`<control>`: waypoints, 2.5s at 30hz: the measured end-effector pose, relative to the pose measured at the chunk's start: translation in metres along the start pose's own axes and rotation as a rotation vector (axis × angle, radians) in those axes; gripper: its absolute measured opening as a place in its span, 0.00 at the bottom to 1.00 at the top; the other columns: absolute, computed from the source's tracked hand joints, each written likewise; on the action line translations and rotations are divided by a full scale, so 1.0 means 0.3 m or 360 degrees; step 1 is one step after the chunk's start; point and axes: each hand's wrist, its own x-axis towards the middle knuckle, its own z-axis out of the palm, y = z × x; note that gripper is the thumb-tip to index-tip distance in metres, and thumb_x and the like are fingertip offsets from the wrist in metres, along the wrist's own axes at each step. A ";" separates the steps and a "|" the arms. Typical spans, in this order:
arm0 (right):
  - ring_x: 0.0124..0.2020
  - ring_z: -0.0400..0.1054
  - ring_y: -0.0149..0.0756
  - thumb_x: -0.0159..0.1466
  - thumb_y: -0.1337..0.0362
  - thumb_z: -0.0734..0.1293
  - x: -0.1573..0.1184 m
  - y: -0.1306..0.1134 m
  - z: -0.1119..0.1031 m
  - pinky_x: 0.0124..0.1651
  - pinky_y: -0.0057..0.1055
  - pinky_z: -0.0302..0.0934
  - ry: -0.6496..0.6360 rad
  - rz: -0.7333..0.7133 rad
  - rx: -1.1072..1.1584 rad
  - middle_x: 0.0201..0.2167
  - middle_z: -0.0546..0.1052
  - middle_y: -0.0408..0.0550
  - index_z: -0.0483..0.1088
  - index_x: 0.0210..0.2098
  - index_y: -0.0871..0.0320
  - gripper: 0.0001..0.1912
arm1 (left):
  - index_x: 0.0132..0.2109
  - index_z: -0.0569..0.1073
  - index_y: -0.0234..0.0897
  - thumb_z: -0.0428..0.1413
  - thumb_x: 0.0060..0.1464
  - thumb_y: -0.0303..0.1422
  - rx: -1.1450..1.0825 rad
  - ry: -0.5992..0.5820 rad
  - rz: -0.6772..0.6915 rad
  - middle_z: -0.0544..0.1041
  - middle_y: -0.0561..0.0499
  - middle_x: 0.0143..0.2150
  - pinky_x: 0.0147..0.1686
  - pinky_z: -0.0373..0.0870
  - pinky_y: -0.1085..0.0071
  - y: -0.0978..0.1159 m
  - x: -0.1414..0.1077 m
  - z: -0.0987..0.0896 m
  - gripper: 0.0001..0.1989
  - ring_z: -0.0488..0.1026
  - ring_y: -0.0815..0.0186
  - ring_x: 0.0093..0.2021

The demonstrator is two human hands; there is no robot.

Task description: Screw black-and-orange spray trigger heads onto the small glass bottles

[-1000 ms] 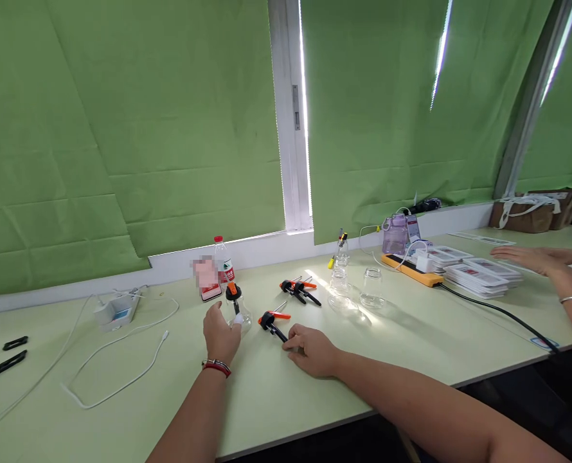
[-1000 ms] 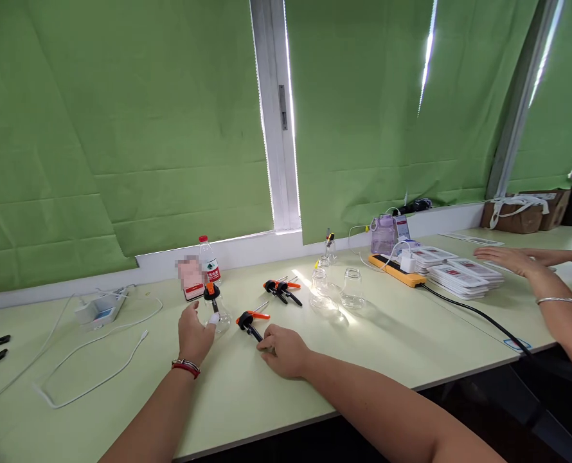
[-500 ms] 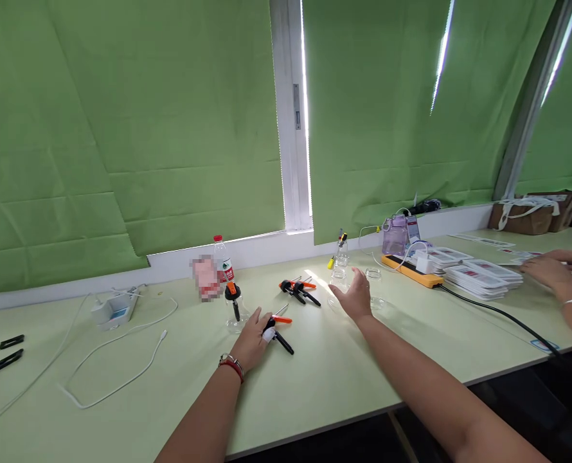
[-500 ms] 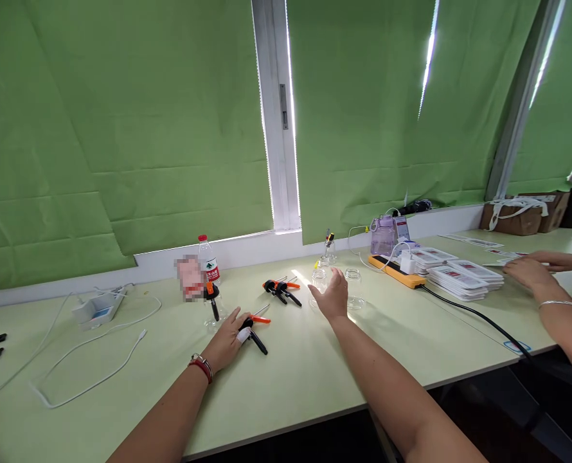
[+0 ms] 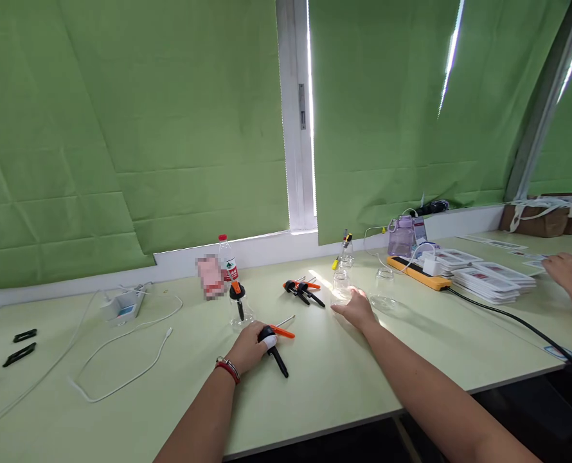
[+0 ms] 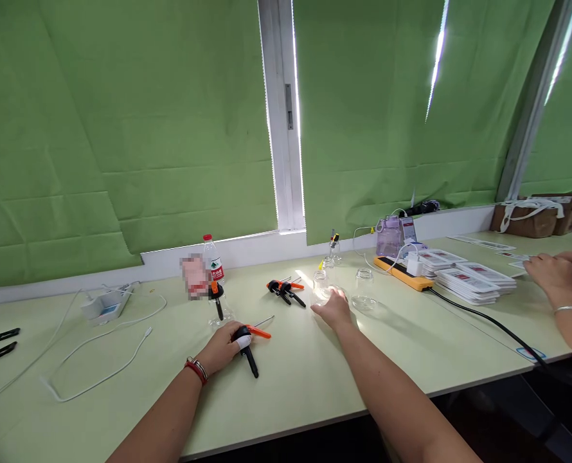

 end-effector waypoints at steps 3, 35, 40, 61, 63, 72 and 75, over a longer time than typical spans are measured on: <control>0.57 0.59 0.53 0.46 0.52 0.70 -0.012 -0.014 -0.013 0.55 0.44 0.57 0.0087 -0.0071 0.0059 0.53 0.65 0.59 0.61 0.53 0.59 0.38 | 0.36 0.73 0.36 0.54 0.49 0.42 -0.0044 0.0014 -0.0061 0.73 0.47 0.36 0.36 0.63 0.66 -0.001 0.001 0.006 0.14 0.68 0.59 0.36; 0.24 0.73 0.37 0.52 0.52 0.69 -0.138 -0.128 -0.146 0.25 0.30 0.65 -0.2189 -0.0087 0.1133 0.29 0.74 0.47 0.68 0.37 0.61 0.21 | 0.43 0.66 0.39 0.57 0.49 0.40 -0.1568 0.0348 -0.0185 0.71 0.51 0.38 0.49 0.67 0.65 0.051 0.004 0.004 0.16 0.72 0.68 0.40; 0.23 0.72 0.34 0.53 0.51 0.68 -0.187 -0.184 -0.134 0.25 0.29 0.65 -0.2135 -0.0087 0.1089 0.28 0.73 0.45 0.68 0.36 0.61 0.20 | 0.44 0.65 0.40 0.56 0.50 0.41 -0.1508 0.0455 -0.0116 0.70 0.51 0.40 0.48 0.67 0.65 0.064 0.008 0.019 0.15 0.71 0.67 0.42; 0.27 0.68 0.32 0.50 0.54 0.73 -0.223 -0.221 -0.067 0.31 0.31 0.63 -0.1635 -0.0153 0.1175 0.31 0.70 0.43 0.68 0.40 0.58 0.22 | 0.48 0.70 0.36 0.64 0.34 0.25 -0.1726 0.0244 -0.0293 0.74 0.47 0.43 0.43 0.67 0.70 0.094 -0.015 0.010 0.29 0.71 0.63 0.43; 0.29 0.67 0.32 0.49 0.56 0.74 -0.224 -0.224 -0.071 0.33 0.31 0.63 -0.1590 -0.0194 0.1194 0.32 0.70 0.43 0.68 0.42 0.57 0.24 | 0.47 0.71 0.36 0.63 0.35 0.25 -0.1728 0.0178 -0.0290 0.75 0.47 0.42 0.42 0.66 0.70 0.088 -0.017 0.008 0.26 0.71 0.64 0.43; 0.37 0.63 0.35 0.39 0.62 0.78 -0.220 -0.214 -0.073 0.40 0.33 0.61 -0.1400 -0.0385 0.1176 0.39 0.68 0.44 0.66 0.49 0.54 0.38 | 0.38 0.70 0.35 0.59 0.49 0.39 -0.1777 -0.0227 -0.0316 0.74 0.49 0.33 0.35 0.71 0.64 0.098 -0.028 0.015 0.13 0.73 0.67 0.29; 0.41 0.62 0.36 0.38 0.63 0.79 -0.220 -0.211 -0.066 0.46 0.36 0.60 -0.1326 -0.0484 0.1184 0.45 0.67 0.46 0.65 0.51 0.53 0.40 | 0.38 0.66 0.37 0.55 0.52 0.47 -0.1652 -0.0275 -0.0371 0.70 0.54 0.26 0.21 0.69 0.70 0.104 -0.028 0.027 0.17 0.69 0.69 0.20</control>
